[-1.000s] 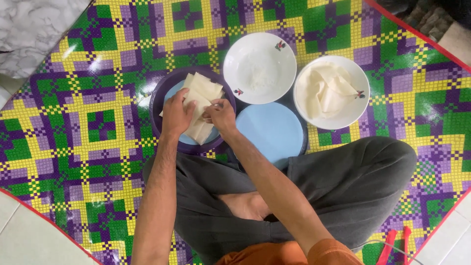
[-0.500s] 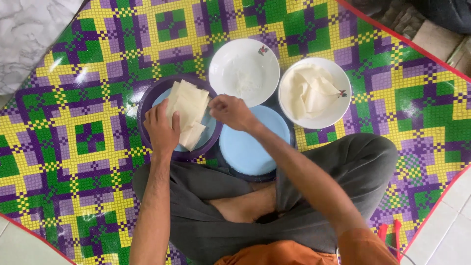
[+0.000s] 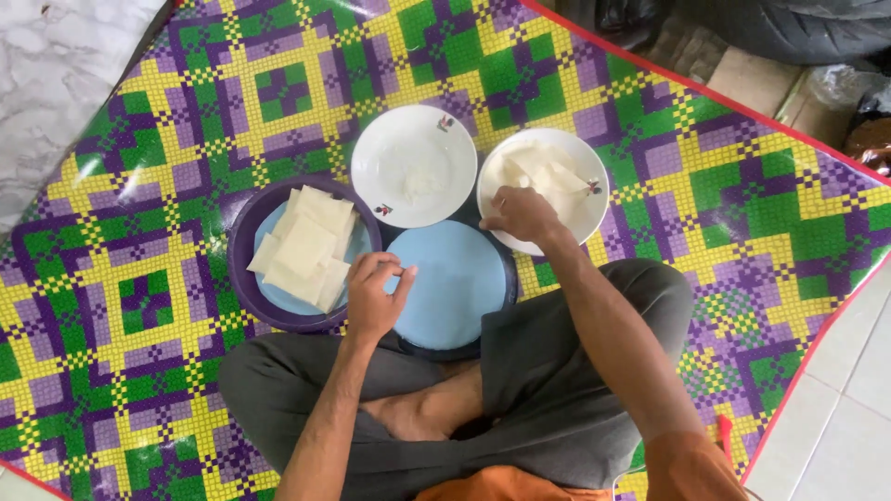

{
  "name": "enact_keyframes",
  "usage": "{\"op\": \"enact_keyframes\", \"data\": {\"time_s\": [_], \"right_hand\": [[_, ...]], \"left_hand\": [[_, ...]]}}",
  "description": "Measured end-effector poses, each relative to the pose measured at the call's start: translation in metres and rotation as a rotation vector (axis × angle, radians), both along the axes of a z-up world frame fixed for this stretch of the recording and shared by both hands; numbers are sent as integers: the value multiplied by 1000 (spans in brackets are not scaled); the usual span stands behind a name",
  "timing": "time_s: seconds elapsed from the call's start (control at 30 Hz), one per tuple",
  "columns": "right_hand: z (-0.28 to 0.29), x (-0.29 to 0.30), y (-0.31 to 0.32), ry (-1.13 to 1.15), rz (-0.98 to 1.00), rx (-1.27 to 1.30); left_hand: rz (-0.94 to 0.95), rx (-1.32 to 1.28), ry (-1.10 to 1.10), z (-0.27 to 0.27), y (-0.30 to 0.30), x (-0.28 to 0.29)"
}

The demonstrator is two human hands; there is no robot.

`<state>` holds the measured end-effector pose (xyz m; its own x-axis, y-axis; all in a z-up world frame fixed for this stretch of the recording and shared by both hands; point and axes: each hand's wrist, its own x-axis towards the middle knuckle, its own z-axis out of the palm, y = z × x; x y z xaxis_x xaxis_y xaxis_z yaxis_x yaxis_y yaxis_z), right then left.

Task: A person sits on the floor and prepares pastries by placing filling onto square wrappers and folding them into shapes.

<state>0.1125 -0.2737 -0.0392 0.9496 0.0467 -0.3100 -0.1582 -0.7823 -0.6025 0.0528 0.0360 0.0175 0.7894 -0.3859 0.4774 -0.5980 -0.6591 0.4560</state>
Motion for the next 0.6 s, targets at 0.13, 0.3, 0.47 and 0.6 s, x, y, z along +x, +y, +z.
{"op": "enact_keyframes", "data": {"time_s": [0.13, 0.3, 0.47, 0.6], "right_hand": [[-59, 20, -11, 28, -90, 43], [-103, 38, -25, 60, -125, -17], [-26, 38, -54, -43, 378, -581], [12, 18, -74, 78, -190, 108]], "left_hand": [[-57, -75, 46, 7, -50, 7], [-50, -108, 197, -1, -88, 14], [56, -134, 508, -8, -114, 14], [139, -239, 900, -6, -138, 15]]}}
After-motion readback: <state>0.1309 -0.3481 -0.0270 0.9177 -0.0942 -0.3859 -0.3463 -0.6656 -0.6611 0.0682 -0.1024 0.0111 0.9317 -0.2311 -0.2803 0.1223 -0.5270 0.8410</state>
